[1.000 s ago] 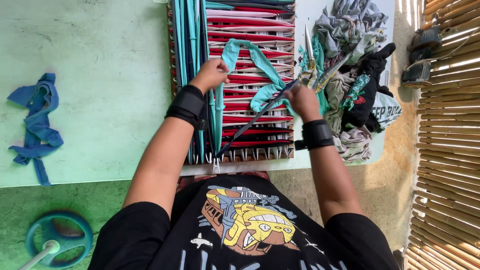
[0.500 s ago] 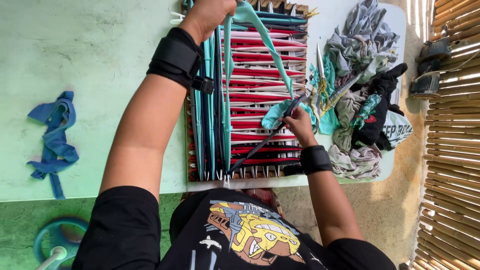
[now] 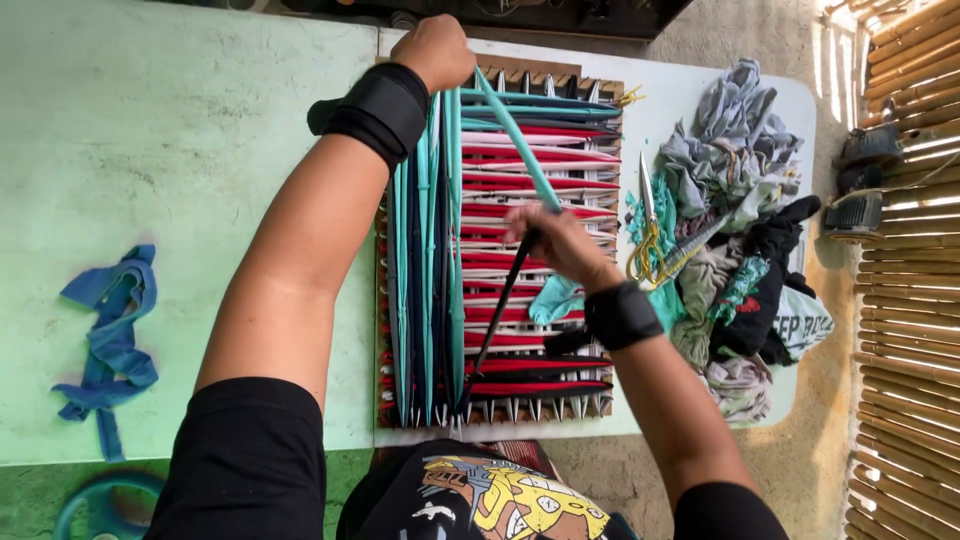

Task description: Manually weaving fabric strips onto a spiked frame to create a rug.

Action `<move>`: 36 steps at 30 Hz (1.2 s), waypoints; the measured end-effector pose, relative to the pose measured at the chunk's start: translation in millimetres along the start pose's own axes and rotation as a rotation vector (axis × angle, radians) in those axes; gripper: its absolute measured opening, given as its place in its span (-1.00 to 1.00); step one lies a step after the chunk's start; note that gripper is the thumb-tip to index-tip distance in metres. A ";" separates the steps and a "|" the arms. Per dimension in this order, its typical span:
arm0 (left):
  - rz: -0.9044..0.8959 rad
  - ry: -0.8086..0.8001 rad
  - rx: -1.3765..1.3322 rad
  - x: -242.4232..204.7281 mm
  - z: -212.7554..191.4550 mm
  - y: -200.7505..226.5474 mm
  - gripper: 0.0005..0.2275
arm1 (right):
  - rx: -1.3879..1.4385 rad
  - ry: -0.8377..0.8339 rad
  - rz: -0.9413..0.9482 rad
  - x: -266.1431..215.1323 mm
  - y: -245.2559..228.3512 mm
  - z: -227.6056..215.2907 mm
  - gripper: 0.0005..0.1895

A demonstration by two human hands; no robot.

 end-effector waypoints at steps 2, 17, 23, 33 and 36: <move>-0.103 -0.056 -0.094 18.1 -24.8 8.6 -0.87 | -0.010 0.019 -0.120 35.2 -45.0 1.0 -0.74; -0.334 -0.173 -0.522 23.4 25.9 -1.2 -0.79 | -0.017 0.116 -0.170 209.3 -24.7 -5.4 -0.74; -0.626 -0.891 -0.749 -14.2 -48.5 82.7 -0.64 | -0.414 0.192 -0.379 194.3 -46.9 -35.5 -0.71; -0.595 -0.319 -0.992 -38.3 -31.1 116.5 -0.84 | -0.577 0.327 -0.372 89.9 -0.3 -66.4 -0.44; -0.562 -0.173 -1.151 -42.6 -62.7 111.5 -0.84 | -0.561 0.484 -0.245 35.8 33.5 -71.0 -0.29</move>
Point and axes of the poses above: each hand's wrist, its own x-axis towards the middle knuckle, its own z-axis out of the palm, y = z × x, the point moved 1 cm from there along x, towards the middle knuckle, and after that the axes turned 11 degrees about y, right-handed, at the moved point
